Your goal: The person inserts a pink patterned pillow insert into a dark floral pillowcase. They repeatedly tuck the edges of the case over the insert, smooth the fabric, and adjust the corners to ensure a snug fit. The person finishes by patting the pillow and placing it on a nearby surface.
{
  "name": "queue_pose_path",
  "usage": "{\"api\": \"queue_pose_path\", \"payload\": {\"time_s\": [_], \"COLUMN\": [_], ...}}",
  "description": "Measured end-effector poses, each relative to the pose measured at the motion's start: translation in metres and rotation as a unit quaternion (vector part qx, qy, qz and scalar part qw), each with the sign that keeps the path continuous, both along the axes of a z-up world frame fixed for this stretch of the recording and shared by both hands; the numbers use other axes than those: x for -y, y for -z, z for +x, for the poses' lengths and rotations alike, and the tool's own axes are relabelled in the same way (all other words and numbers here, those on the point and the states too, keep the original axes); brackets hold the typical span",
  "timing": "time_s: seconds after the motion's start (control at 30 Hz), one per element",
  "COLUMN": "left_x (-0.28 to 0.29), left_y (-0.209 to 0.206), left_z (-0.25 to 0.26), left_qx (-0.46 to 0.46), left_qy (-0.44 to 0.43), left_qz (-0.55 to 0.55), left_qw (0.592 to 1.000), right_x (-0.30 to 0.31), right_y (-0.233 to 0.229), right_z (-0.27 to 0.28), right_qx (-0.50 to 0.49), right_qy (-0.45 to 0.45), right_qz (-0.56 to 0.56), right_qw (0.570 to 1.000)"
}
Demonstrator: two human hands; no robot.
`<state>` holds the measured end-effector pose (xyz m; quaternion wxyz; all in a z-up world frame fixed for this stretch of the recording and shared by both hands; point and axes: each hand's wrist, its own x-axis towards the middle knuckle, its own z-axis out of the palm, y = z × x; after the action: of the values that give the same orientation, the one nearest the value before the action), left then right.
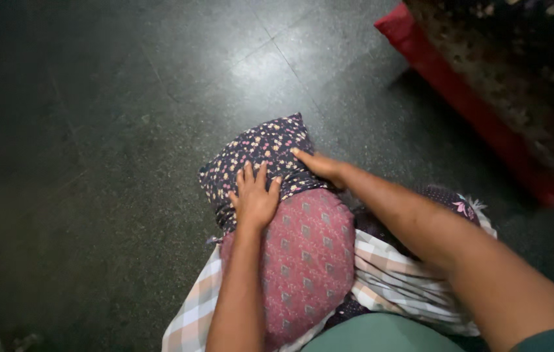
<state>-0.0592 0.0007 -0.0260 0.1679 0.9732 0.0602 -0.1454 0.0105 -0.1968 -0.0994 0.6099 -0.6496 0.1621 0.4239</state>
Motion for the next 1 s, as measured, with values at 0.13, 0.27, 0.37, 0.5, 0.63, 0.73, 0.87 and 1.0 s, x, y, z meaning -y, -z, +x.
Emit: {"api": "queue_pose_path", "payload": {"time_s": [0.13, 0.27, 0.37, 0.5, 0.63, 0.73, 0.87, 1.0], "left_x": [-0.007, -0.033, -0.050, -0.050, -0.028, -0.043, -0.102, -0.167], "left_y": [-0.008, 0.006, 0.022, 0.031, 0.020, 0.001, -0.010, 0.004], "left_z": [-0.010, -0.013, -0.009, -0.011, -0.026, -0.011, 0.015, 0.043], "left_qx": [-0.027, 0.048, 0.142, 0.127, 0.037, 0.023, 0.028, 0.012], "left_qy": [-0.092, -0.107, -0.073, -0.113, -0.205, -0.203, -0.177, -0.076], "left_qz": [-0.020, -0.138, -0.257, -0.632, -0.787, -0.801, -0.758, -0.589], "left_qw": [0.995, 0.983, 0.953, 0.756, 0.581, 0.563, 0.627, 0.804], "right_x": [-0.005, -0.006, -0.003, 0.001, -0.016, -0.043, -0.066, -0.055], "right_y": [-0.044, -0.072, -0.101, -0.153, -0.203, -0.196, -0.131, -0.050], "right_z": [-0.013, -0.021, -0.022, -0.025, -0.021, -0.018, -0.022, -0.024], "right_qx": [-0.007, 0.035, 0.117, 0.246, 0.406, 0.438, 0.449, 0.490], "right_qy": [0.051, 0.051, 0.043, 0.044, -0.072, -0.117, -0.025, 0.194], "right_qz": [0.048, 0.112, 0.164, 0.235, 0.113, -0.028, 0.133, -0.107], "right_qw": [0.998, 0.992, 0.978, 0.939, 0.904, 0.891, 0.883, 0.843]}}
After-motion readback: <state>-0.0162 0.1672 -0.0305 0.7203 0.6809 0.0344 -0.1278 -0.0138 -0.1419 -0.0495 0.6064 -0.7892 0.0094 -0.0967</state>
